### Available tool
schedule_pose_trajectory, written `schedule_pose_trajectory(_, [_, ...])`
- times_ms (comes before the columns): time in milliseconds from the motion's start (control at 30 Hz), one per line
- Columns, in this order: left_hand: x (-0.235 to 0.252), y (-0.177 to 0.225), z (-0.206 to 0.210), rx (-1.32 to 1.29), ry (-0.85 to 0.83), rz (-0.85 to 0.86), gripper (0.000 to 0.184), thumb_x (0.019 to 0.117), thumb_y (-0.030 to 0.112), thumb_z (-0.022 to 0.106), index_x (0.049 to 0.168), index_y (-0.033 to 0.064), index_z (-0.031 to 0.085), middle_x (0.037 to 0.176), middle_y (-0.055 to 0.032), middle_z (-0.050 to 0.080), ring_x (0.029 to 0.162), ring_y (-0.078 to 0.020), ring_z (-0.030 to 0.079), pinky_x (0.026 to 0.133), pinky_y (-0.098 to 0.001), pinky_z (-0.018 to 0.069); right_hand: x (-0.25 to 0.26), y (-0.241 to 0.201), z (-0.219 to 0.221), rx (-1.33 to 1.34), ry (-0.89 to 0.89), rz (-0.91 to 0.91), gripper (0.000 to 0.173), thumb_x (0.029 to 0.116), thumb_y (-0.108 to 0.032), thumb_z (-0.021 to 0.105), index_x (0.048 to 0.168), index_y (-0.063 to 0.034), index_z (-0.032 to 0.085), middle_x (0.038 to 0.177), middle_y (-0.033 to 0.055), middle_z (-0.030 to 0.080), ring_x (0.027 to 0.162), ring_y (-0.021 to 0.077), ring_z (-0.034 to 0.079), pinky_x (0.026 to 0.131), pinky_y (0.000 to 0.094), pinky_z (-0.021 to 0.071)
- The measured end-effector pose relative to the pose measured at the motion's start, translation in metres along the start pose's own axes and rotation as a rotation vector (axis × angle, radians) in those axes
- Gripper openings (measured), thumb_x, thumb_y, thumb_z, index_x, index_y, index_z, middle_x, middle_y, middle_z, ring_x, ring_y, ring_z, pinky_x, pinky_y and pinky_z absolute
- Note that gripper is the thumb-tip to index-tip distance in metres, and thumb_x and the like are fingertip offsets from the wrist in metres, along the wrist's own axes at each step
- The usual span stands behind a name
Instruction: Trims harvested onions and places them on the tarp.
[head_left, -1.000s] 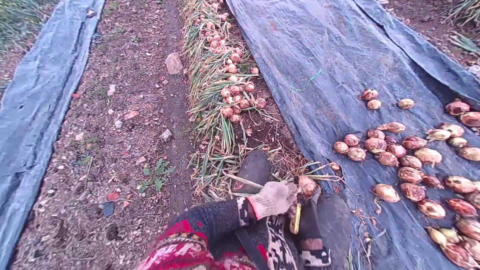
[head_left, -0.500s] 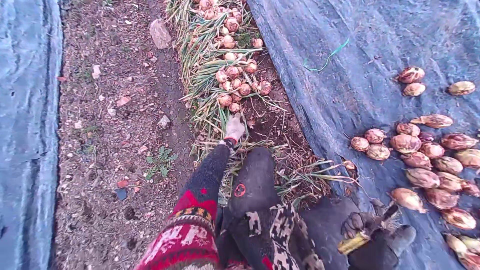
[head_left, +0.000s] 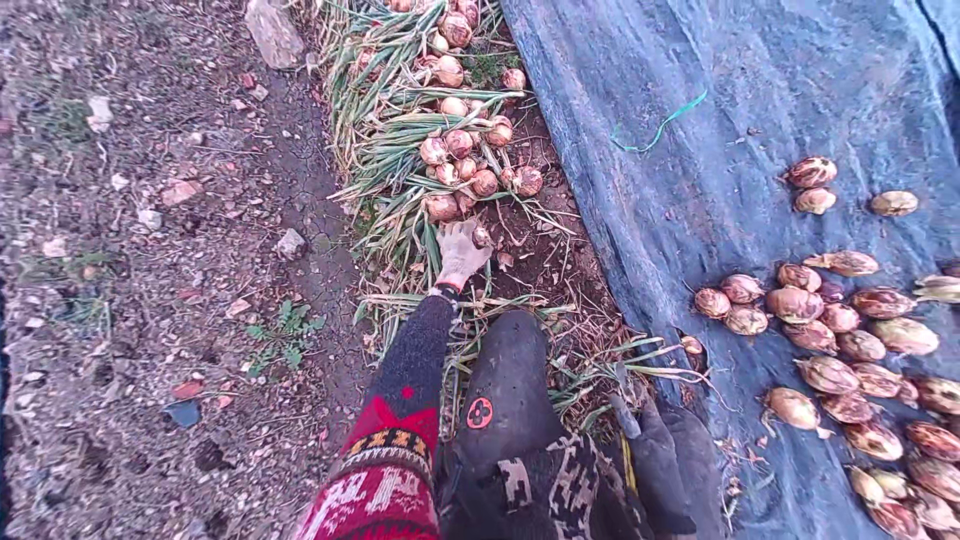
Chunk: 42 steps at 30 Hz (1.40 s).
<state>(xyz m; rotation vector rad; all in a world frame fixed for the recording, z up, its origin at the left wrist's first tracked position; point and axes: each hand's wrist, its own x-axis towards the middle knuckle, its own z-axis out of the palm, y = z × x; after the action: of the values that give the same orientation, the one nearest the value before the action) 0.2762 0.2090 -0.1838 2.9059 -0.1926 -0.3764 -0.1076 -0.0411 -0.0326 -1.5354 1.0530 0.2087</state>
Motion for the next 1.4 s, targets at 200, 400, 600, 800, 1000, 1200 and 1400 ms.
schedule_pose_trajectory(200, [-0.155, 0.075, -0.049, -0.887, -0.36, 0.302, 0.08, 0.0734, 0.044, 0.088, 0.137, 0.0047, 0.06, 0.138, -0.011, 0.063, 0.125, -0.017, 0.061, 0.107, -0.0381, 0.053, 0.009, -0.006, 0.023, 0.06, -0.066, -0.225, 0.071, 0.0952, -0.045, 0.069, 0.151, -0.0062, 0.047, 0.133, 0.0077, 0.066, 0.116, 0.0101, 0.065, 0.101, 0.0332, 0.0557])
schedule_pose_trajectory(400, [-0.276, 0.133, -0.092, -0.86, -0.797, 0.59, 0.075, 0.0767, 0.059, 0.081, 0.132, 0.0097, 0.066, 0.12, -0.0054, 0.072, 0.106, -0.0113, 0.068, 0.096, -0.0379, 0.058, -0.026, -0.006, 0.011, 0.236, -0.167, -0.442, 0.069, 0.0979, -0.051, 0.062, 0.143, 0.0004, 0.052, 0.119, 0.0081, 0.071, 0.102, 0.0101, 0.069, 0.091, 0.0323, 0.0592])
schedule_pose_trajectory(600, [-0.311, 0.14, -0.1, -0.562, -0.746, 0.627, 0.072, 0.0727, 0.057, 0.085, 0.131, 0.0179, 0.067, 0.12, -0.0022, 0.072, 0.107, -0.0121, 0.068, 0.095, -0.042, 0.058, -0.061, 0.029, 0.001, 0.436, -0.138, -0.439, 0.04, 0.1015, -0.038, 0.063, 0.122, -0.0043, 0.07, 0.095, 0.0051, 0.075, 0.081, 0.0121, 0.07, 0.076, 0.0336, 0.0615])
schedule_pose_trajectory(800, [-0.276, 0.11, -0.074, -0.553, -0.452, 0.108, 0.075, 0.0805, 0.052, 0.08, 0.139, 0.0106, 0.06, 0.118, -0.0092, 0.072, 0.101, -0.0192, 0.071, 0.09, -0.0442, 0.0594, -0.125, 0.012, -0.03, 0.63, -0.081, -0.511, 0.042, 0.1031, -0.05, 0.054, 0.103, -0.0116, 0.072, 0.062, -0.0017, 0.058, 0.05, 0.0087, 0.054, 0.048, 0.0271, 0.0505])
schedule_pose_trajectory(1000, [-0.296, 0.157, -0.089, -0.669, -0.445, 0.191, 0.038, 0.0934, 0.036, 0.073, 0.123, 0.0115, 0.072, 0.111, -0.0023, 0.075, 0.095, -0.0119, 0.072, 0.088, -0.037, 0.0613, -0.066, 0.054, -0.025, 0.232, -0.264, -0.1, 0.064, 0.1008, -0.067, 0.039, 0.134, -0.0179, 0.063, 0.103, 0.0029, 0.07, 0.085, 0.0111, 0.065, 0.078, 0.0355, 0.0572])
schedule_pose_trajectory(1200, [-0.363, 0.187, -0.082, -0.182, -0.611, 0.589, 0.036, 0.1051, 0.044, 0.048, 0.124, 0.0233, 0.071, 0.123, 0.0008, 0.072, 0.113, -0.0173, 0.069, 0.096, -0.0494, 0.0566, -0.055, 0.051, -0.012, 0.944, -0.444, 0.412, 0.077, 0.0886, -0.087, 0.029, 0.088, -0.0155, 0.059, 0.058, 0.0016, 0.053, 0.043, 0.0127, 0.051, 0.039, 0.0311, 0.0477])
schedule_pose_trajectory(1400, [-0.271, 0.2, -0.067, -0.148, -0.255, 0.488, 0.03, 0.1048, 0.036, 0.051, 0.122, 0.0243, 0.074, 0.117, -0.0012, 0.073, 0.103, -0.0195, 0.072, 0.083, -0.0458, 0.0608, -0.057, 0.038, -0.073, 1.424, -0.525, -0.147, 0.063, 0.0951, -0.07, 0.048, 0.1, -0.0129, 0.073, 0.066, 0.0003, 0.063, 0.053, 0.0119, 0.063, 0.049, 0.0295, 0.0551])
